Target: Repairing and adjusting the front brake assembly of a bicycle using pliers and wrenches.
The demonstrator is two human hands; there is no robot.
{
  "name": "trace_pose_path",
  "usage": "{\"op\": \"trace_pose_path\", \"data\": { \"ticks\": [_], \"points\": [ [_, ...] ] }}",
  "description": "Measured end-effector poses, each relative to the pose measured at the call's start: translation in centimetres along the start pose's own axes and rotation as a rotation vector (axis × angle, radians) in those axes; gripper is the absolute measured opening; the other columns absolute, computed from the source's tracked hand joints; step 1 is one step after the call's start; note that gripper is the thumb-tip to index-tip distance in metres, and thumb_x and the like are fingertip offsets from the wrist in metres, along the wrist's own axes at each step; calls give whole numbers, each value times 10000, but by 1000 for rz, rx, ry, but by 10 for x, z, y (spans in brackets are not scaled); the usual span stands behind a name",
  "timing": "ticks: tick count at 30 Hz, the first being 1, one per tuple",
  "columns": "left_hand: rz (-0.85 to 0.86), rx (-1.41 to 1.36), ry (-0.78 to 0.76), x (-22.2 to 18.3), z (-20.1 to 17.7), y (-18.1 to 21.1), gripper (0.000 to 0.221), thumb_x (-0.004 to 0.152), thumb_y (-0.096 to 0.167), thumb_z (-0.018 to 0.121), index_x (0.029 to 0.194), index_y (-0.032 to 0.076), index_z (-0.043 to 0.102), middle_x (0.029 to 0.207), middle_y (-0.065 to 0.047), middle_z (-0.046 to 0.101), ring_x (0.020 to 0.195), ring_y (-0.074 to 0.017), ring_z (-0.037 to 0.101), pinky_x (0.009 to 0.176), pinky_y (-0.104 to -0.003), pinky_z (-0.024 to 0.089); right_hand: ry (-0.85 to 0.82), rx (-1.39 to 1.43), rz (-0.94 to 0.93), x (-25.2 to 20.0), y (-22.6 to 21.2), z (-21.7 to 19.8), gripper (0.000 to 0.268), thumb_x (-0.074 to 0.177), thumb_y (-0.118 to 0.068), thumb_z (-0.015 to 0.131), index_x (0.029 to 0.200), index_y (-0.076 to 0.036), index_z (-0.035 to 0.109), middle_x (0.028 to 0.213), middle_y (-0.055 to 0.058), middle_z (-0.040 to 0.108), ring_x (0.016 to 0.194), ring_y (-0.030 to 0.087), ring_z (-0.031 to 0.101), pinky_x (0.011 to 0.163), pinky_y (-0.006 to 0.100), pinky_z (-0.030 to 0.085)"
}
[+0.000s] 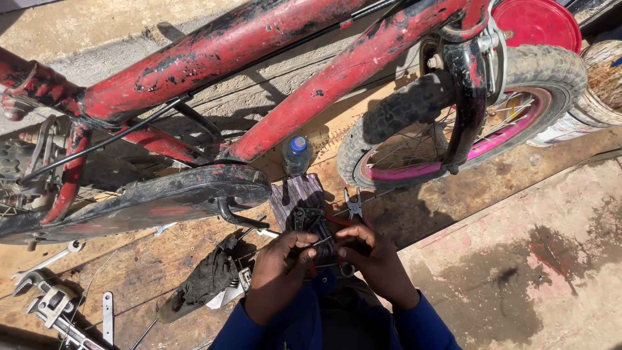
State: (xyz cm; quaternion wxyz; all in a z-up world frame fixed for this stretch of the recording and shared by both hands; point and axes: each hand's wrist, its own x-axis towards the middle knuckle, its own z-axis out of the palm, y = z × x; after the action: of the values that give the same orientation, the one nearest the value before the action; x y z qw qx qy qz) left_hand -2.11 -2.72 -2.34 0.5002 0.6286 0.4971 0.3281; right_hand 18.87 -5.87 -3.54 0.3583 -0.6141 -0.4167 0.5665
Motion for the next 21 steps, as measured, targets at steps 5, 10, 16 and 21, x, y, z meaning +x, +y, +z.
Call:
{"op": "trace_pose_path", "data": {
  "ticks": [5, 10, 16, 21],
  "points": [
    [-124, 142, 81, -12, -15, -3, 226, 794, 100, 646, 997, 107, 744, 897, -14, 764, 559, -142, 584, 525, -277, 456, 17, 35, 46, -1, 10, 6, 314, 819, -12, 695, 1133, 1, 683, 976, 99, 725, 774, 163, 646, 693, 291, 514],
    [-243, 253, 96, -22, -25, -23, 255, 794, 135, 652, 1034, 132, 738, 914, -25, 766, 608, -164, 658, 576, -292, 524, -34, -77, 4, -2, 9, 16, 229, 830, -52, 722, 1055, -15, 697, 902, 48, 704, 757, 120, 605, 688, 266, 484],
    [-343, 207, 97, -25, -24, -38, 270, 773, 148, 677, 1031, 129, 755, 863, -36, 783, 596, -171, 628, 569, -284, 484, -3, -328, -6, 0, 20, 26, 229, 831, -181, 708, 1049, -110, 711, 822, 1, 704, 699, 103, 608, 662, 256, 479],
    [-200, 28, 12, -22, -14, -36, 251, 777, 59, 650, 1010, 83, 740, 952, -37, 788, 746, -147, 706, 669, -265, 547, -109, -292, -39, 0, 6, 44, 244, 800, -99, 704, 1043, -116, 706, 888, -5, 754, 711, 104, 638, 651, 252, 485]
  ]
}}
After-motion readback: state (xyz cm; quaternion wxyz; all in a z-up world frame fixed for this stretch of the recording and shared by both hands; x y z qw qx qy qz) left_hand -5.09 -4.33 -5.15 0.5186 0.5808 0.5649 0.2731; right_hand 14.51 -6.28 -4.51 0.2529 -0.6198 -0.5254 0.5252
